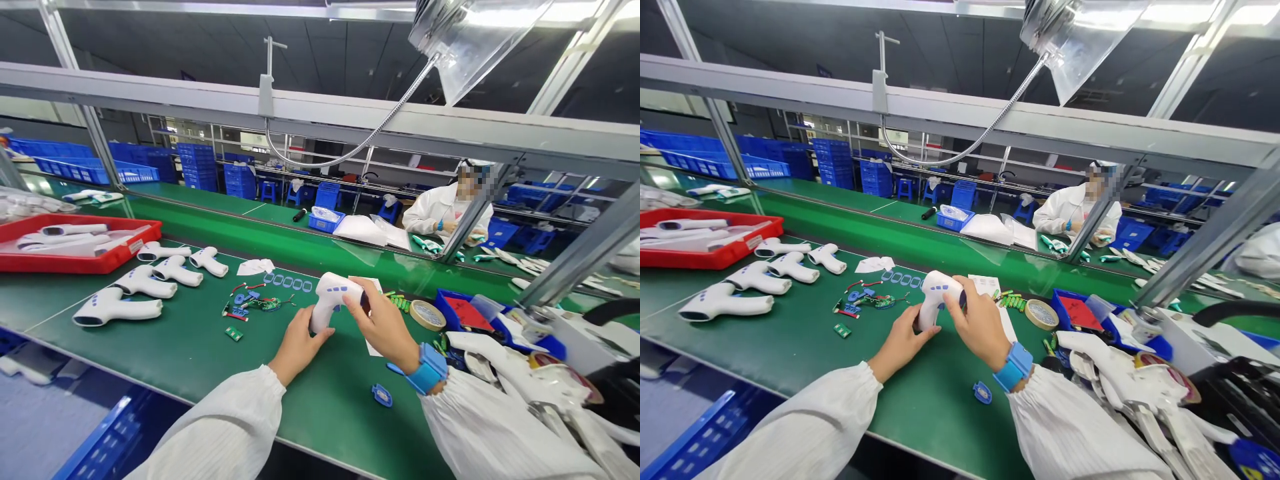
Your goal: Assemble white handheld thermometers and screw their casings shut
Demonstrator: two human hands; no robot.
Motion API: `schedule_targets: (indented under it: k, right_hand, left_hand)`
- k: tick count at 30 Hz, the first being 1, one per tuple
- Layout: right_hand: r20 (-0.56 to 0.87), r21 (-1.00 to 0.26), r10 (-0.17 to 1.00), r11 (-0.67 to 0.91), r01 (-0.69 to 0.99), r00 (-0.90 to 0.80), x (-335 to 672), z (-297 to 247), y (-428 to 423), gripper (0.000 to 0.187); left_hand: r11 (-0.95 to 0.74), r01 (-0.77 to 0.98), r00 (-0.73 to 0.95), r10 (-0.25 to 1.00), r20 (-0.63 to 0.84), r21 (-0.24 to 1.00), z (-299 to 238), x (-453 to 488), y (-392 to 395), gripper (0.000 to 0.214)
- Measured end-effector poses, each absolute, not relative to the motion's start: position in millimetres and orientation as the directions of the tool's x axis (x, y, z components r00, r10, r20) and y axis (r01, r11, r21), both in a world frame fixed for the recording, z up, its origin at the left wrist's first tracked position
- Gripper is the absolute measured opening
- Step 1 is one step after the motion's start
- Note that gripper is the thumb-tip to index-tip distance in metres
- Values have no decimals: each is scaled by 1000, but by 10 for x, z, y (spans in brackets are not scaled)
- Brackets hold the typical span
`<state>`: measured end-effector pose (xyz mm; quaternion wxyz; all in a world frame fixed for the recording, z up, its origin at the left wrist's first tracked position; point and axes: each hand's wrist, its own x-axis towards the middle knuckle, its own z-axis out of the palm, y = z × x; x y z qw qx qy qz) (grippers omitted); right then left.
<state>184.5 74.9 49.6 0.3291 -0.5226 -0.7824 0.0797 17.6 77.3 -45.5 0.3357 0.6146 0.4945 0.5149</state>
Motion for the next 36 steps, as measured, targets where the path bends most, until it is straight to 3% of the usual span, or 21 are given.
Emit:
schedule_targets:
  k: [5,9,11,25,32,36]
  right_hand:
    - [291,-654,871,482,582,-395,1839,428,727,64]
    - [202,-722,825,489,489,-527,1856,348,769,26]
    - [196,-729,820,489,479,-538,1858,326,780,21]
    - [87,-806,833,381,453,-547,1836,194,914,34]
    - [37,-812,793,379,444,-608,1776,256,920,30]
    - [42,-793,853,346,502,-521,1692,164,923,26]
  left_hand:
    - [-230,53,159,963,219,972,-368,180,678,40]
    - [-132,-94,309,938,155,987,-313,196,623,41]
    - [-85,-118,354,927,121,989,-295,188,623,41]
    - [67,-48,405,913,-42,997,-323,78,791,44]
    - [87,4,327,941,-83,996,-360,46,795,54]
    - [111,30,282,953,-114,993,-406,41,809,61]
